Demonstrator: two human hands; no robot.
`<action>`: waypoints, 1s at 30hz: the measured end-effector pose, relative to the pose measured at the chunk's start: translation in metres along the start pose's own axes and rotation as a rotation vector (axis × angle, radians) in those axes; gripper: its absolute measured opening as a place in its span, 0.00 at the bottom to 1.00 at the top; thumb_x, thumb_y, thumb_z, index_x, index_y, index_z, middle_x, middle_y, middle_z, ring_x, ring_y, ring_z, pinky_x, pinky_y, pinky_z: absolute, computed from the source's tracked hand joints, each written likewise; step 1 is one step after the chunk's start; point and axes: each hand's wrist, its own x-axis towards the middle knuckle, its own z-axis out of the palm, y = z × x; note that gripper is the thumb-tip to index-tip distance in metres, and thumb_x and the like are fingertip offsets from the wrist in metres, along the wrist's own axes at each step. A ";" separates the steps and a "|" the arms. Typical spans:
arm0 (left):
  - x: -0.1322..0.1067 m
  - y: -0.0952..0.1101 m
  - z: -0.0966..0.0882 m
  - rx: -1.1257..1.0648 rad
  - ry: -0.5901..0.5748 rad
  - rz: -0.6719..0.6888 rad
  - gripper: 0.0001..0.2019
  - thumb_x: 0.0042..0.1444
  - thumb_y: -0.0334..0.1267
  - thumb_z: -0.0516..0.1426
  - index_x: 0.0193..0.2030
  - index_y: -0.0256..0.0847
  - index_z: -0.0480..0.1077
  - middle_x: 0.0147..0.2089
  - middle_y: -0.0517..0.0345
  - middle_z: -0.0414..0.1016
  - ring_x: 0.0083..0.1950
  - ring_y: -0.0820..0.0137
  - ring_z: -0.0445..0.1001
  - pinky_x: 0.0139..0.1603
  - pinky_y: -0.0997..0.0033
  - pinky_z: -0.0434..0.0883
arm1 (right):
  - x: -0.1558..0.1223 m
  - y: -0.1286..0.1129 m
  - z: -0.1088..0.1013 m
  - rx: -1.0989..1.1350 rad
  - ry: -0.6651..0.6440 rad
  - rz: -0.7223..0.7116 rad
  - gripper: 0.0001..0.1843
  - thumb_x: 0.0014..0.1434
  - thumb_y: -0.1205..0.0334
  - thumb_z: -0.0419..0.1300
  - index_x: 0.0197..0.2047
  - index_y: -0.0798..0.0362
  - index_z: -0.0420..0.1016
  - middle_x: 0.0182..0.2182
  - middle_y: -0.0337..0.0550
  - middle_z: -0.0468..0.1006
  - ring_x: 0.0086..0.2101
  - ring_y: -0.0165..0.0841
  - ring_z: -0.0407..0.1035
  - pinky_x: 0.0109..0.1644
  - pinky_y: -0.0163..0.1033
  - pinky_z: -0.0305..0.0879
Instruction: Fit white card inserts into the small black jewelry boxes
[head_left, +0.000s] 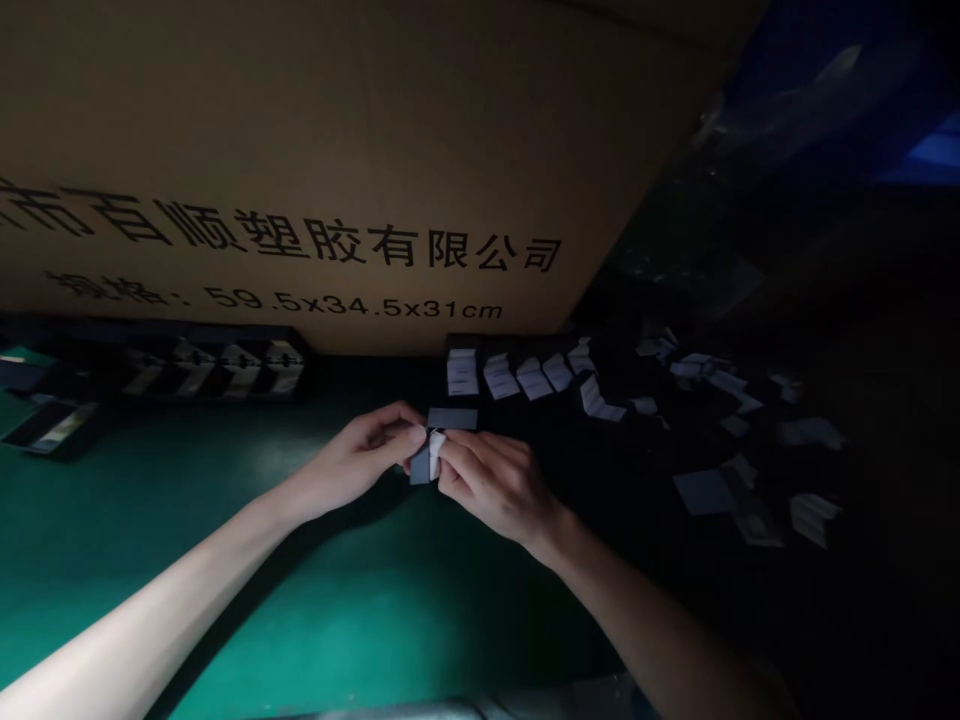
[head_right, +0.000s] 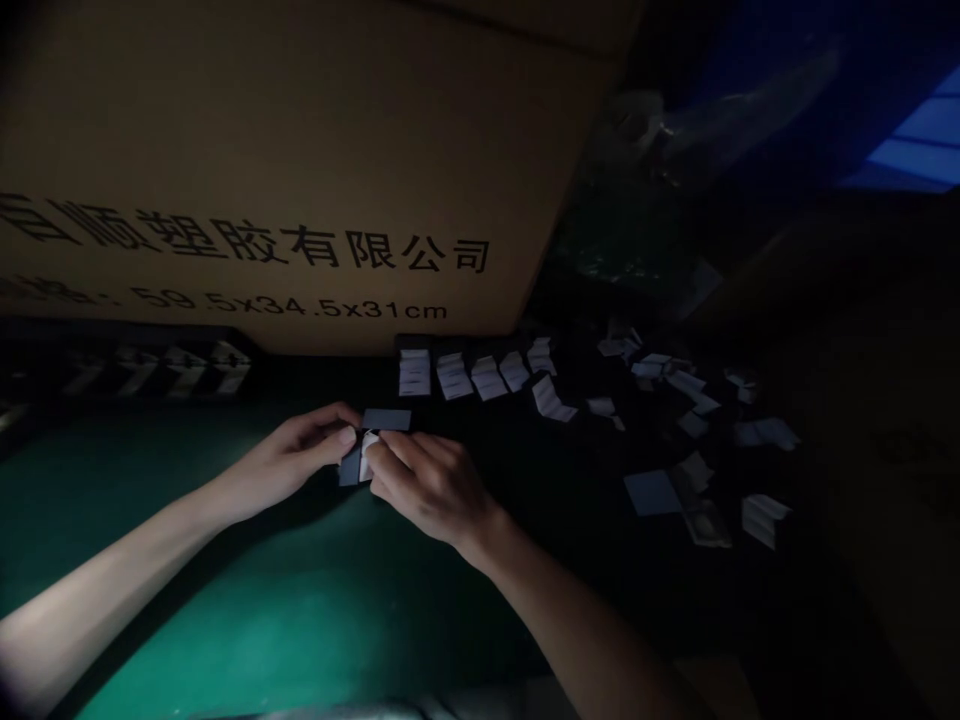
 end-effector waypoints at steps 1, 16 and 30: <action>0.000 0.000 0.000 -0.002 0.000 0.003 0.19 0.66 0.56 0.60 0.43 0.40 0.74 0.35 0.58 0.75 0.35 0.71 0.73 0.39 0.73 0.72 | 0.000 0.000 -0.001 -0.001 0.004 -0.001 0.11 0.65 0.75 0.58 0.44 0.49 0.74 0.38 0.40 0.86 0.29 0.30 0.78 0.33 0.37 0.76; 0.000 0.001 0.001 -0.005 0.008 -0.008 0.19 0.67 0.56 0.60 0.45 0.40 0.74 0.38 0.56 0.77 0.38 0.70 0.75 0.41 0.71 0.73 | 0.004 0.001 -0.002 -0.062 0.027 0.004 0.15 0.65 0.75 0.59 0.53 0.53 0.74 0.34 0.37 0.85 0.28 0.27 0.78 0.33 0.34 0.74; 0.003 -0.010 -0.003 -0.521 0.088 -0.086 0.18 0.62 0.52 0.66 0.48 0.40 0.78 0.45 0.48 0.81 0.46 0.63 0.80 0.45 0.68 0.81 | -0.002 -0.007 0.009 0.238 0.160 0.218 0.22 0.68 0.71 0.59 0.64 0.51 0.74 0.56 0.50 0.82 0.55 0.36 0.79 0.60 0.41 0.81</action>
